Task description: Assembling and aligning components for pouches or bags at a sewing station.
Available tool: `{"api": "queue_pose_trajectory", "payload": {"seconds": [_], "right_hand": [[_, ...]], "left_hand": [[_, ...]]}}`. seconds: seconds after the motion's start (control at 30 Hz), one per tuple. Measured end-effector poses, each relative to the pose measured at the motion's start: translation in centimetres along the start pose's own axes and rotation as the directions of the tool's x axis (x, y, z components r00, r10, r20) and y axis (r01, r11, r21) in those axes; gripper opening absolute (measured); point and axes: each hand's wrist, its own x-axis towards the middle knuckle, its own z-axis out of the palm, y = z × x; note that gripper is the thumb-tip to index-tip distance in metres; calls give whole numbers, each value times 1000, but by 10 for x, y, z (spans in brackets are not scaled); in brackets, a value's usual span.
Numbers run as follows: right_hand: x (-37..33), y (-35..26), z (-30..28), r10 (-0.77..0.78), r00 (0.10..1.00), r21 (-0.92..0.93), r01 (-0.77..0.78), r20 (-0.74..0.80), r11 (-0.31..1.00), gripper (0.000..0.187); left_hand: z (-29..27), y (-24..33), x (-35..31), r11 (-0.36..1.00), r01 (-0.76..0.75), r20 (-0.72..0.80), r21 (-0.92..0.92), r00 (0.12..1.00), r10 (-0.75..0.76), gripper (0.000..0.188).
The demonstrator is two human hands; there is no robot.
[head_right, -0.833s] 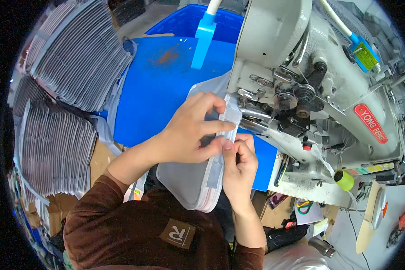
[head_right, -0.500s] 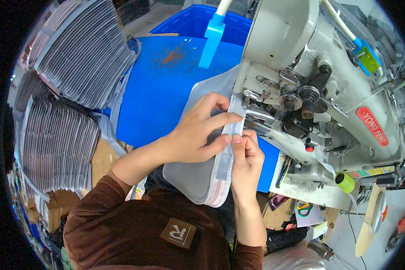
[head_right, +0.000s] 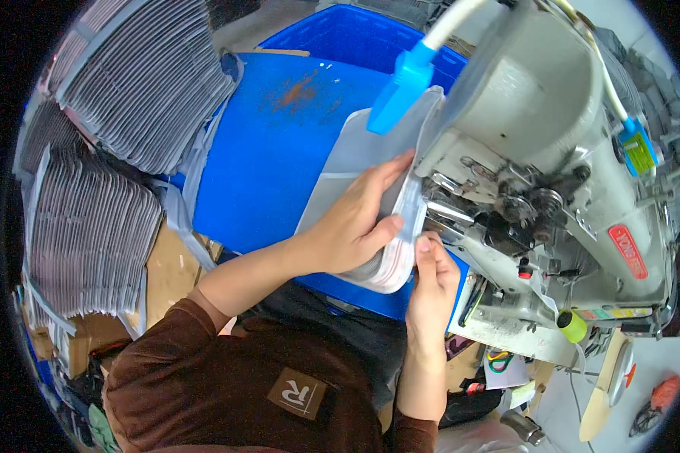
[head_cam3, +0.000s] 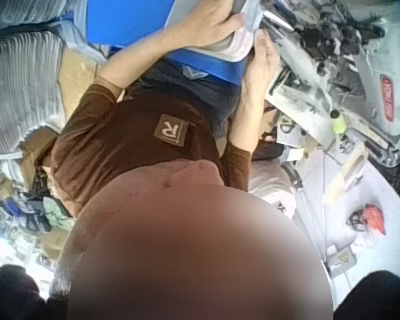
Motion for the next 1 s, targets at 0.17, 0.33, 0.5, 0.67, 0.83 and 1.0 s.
{"api": "queue_pose_trajectory", "payload": {"seconds": [0.17, 0.33, 0.5, 0.67, 0.83, 1.0], "right_hand": [[-13, 29, -22, -55, 995, -341, 23, -86, 940, 34], [-15, 68, -57, -91, 995, -579, 47, -48, 814, 19], [-19, 73, -44, -95, 995, -628, 70, -7, 775, 32], [-15, 58, -29, -196, 979, -769, 163, 50, 619, 24], [-14, 64, -30, -225, 973, -759, 185, 51, 625, 24], [-18, 63, -24, -241, 969, -777, 199, 63, 597, 26]], "left_hand": [[-1, -2, 0, 998, 58, 37, 37, 998, -60, 64], [7, 10, -31, 992, 25, -5, 127, 1000, -25, 66], [14, 24, -62, 972, -50, -35, 230, 998, 60, 79], [8, -21, -50, 936, 58, -186, 348, 983, 9, 63], [-24, -46, 9, 979, 170, -419, 108, 901, -111, 33], [-36, -53, 44, 992, 83, -383, 91, 923, -42, 34]]}}
